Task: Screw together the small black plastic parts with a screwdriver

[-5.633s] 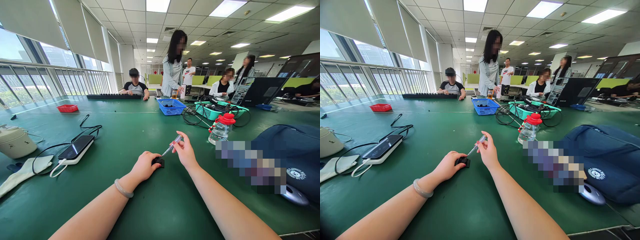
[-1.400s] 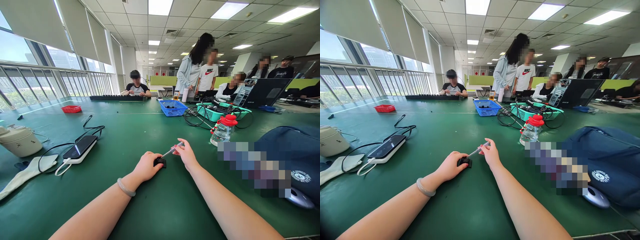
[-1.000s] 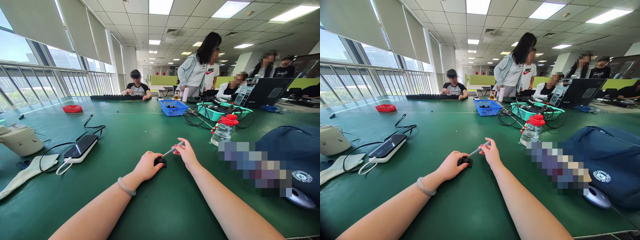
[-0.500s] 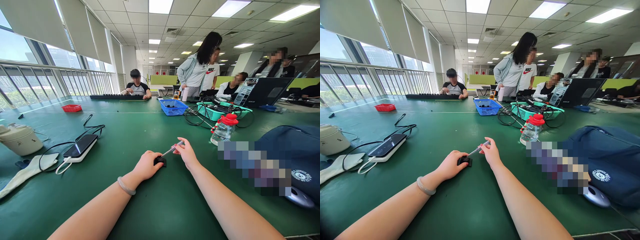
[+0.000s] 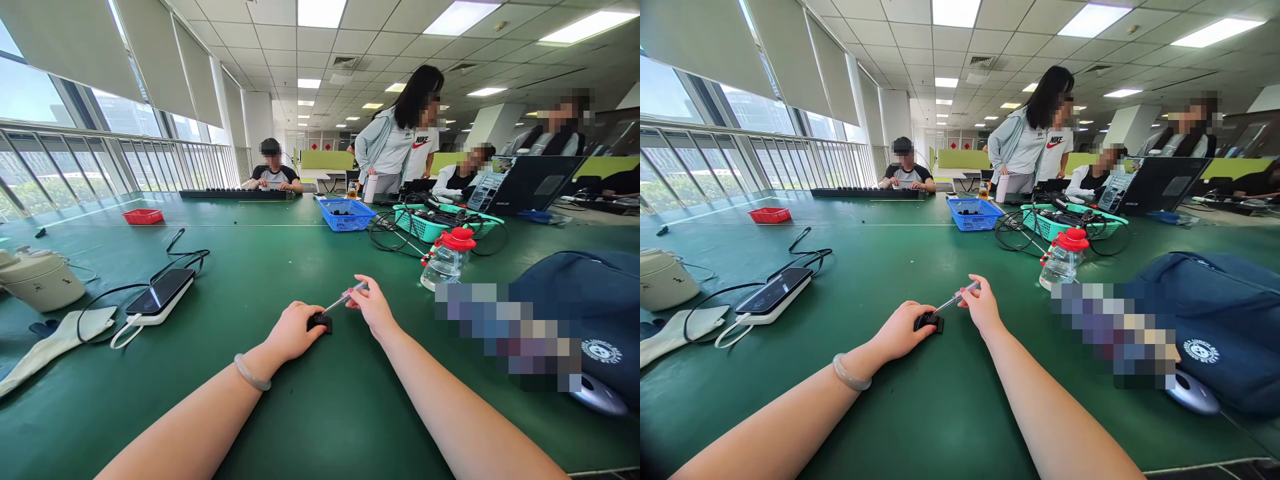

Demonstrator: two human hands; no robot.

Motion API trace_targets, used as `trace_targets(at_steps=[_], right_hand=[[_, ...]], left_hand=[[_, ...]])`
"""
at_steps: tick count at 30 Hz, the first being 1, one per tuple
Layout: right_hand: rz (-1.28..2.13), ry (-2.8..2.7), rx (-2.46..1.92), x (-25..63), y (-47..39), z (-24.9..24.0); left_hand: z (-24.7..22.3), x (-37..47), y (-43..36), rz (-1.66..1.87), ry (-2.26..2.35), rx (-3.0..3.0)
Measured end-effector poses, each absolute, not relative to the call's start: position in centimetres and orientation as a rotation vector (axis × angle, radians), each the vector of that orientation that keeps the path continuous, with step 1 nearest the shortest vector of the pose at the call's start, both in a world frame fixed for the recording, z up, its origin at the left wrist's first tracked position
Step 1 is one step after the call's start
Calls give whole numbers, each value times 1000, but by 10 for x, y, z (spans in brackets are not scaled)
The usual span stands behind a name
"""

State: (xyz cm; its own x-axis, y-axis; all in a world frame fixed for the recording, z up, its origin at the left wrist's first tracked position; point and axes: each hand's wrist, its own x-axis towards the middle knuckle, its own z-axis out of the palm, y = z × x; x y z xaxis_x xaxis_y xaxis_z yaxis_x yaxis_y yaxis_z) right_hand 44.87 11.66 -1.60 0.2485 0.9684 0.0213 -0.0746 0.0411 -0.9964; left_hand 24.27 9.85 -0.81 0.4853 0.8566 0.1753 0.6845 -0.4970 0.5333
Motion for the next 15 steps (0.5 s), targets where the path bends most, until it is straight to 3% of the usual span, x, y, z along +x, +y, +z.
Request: trace_targets(at_steps=[15], right_hand=[[1029, -1005, -1227, 450, 118, -20]], left_hand=[[-9, 243, 99, 601, 1292, 2350]])
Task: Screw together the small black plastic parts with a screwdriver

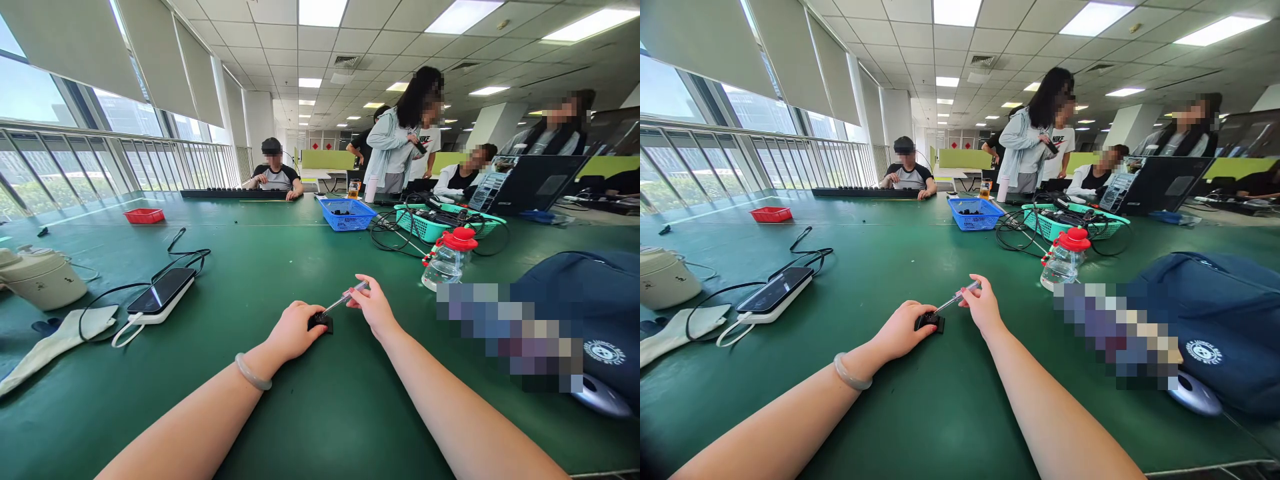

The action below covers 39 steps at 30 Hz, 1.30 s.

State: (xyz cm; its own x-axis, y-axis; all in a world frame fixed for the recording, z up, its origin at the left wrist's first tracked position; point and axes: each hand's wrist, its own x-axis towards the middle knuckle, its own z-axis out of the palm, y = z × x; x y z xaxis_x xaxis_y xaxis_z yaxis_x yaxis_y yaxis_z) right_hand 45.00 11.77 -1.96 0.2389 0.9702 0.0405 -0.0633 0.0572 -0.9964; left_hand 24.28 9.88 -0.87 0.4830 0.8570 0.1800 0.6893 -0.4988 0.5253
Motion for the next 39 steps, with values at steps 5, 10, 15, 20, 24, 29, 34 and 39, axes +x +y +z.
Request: trace_targets(at_steps=[5, 10, 15, 20, 24, 29, 34, 39], right_hand=[[1022, -1018, -1241, 451, 119, -19], [1023, -1018, -1255, 450, 116, -18], [1025, -1004, -1251, 448, 115, -16], [1031, -995, -1243, 448, 115, -14], [1028, -998, -1243, 449, 116, -16], [1029, -1002, -1224, 450, 116, -17], [1025, -1005, -1242, 450, 116, -17], [1016, -1010, -1243, 450, 117, -18]], left_hand=[[-10, 243, 100, 590, 1298, 2355], [-10, 242, 100, 586, 1293, 2357], [-9, 243, 99, 584, 1295, 2357], [-8, 243, 99, 582, 1294, 2353], [-8, 243, 98, 586, 1298, 2347], [-8, 243, 98, 575, 1312, 2346], [-7, 243, 98, 572, 1312, 2339], [-7, 243, 98, 573, 1303, 2340]])
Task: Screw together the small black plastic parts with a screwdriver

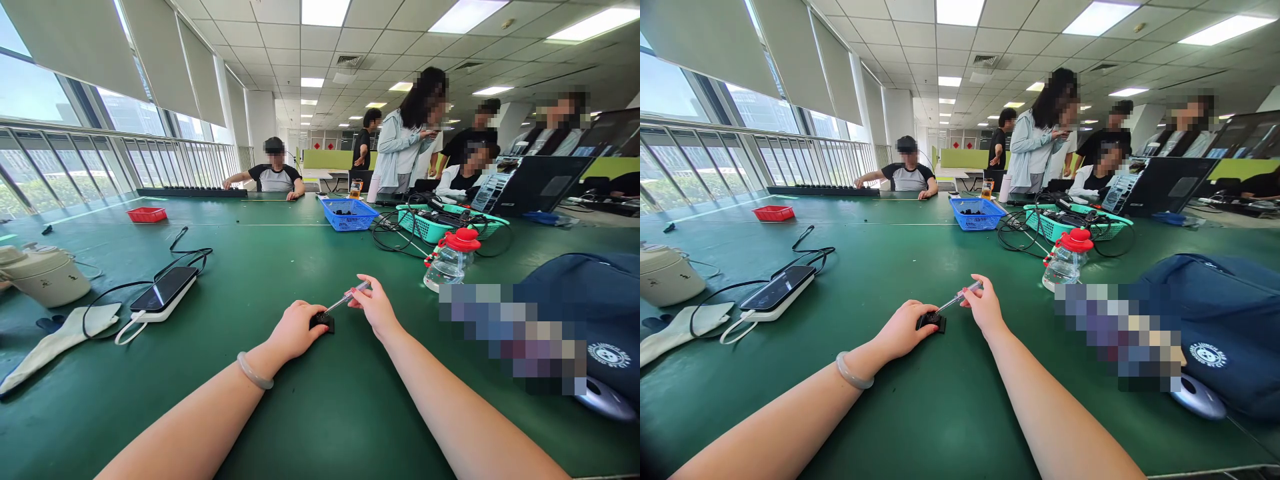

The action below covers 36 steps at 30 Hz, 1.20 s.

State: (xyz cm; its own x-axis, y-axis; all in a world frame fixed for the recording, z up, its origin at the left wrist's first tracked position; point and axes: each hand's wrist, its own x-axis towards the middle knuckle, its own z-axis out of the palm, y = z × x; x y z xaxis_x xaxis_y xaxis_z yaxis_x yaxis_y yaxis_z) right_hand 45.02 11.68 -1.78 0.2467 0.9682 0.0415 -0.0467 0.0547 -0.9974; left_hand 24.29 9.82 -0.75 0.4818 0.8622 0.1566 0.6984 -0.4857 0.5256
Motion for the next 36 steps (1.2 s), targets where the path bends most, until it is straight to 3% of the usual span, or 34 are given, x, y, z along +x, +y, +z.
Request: trace_targets(at_steps=[36], right_hand=[[977, -1064, -1240, 449, 115, -19]], left_hand=[[-8, 243, 99, 612, 1344, 2332]])
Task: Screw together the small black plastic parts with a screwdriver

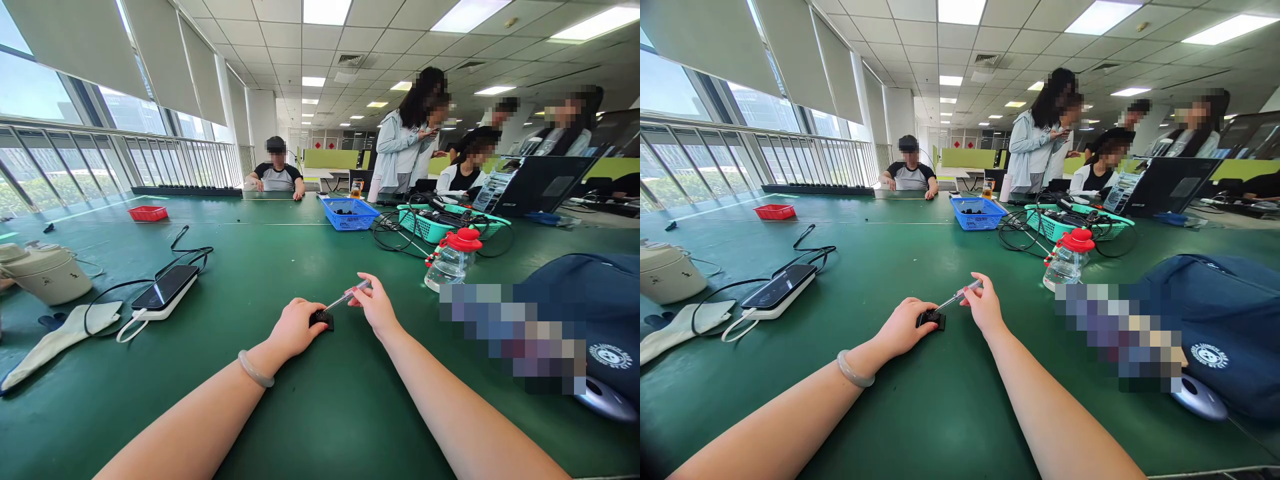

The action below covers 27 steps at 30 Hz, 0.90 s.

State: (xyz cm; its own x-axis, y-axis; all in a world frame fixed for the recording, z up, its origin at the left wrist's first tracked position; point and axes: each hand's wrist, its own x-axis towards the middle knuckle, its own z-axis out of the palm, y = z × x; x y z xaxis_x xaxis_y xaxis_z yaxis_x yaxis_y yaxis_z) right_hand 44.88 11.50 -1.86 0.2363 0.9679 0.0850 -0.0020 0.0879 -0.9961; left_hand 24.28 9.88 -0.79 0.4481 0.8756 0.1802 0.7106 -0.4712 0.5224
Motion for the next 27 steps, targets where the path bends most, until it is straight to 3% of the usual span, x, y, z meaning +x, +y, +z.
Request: trace_targets(at_steps=[27], right_hand=[[889, -1118, -1220, 451, 119, -21]], left_hand=[[-6, 243, 100, 598, 1434, 2326]])
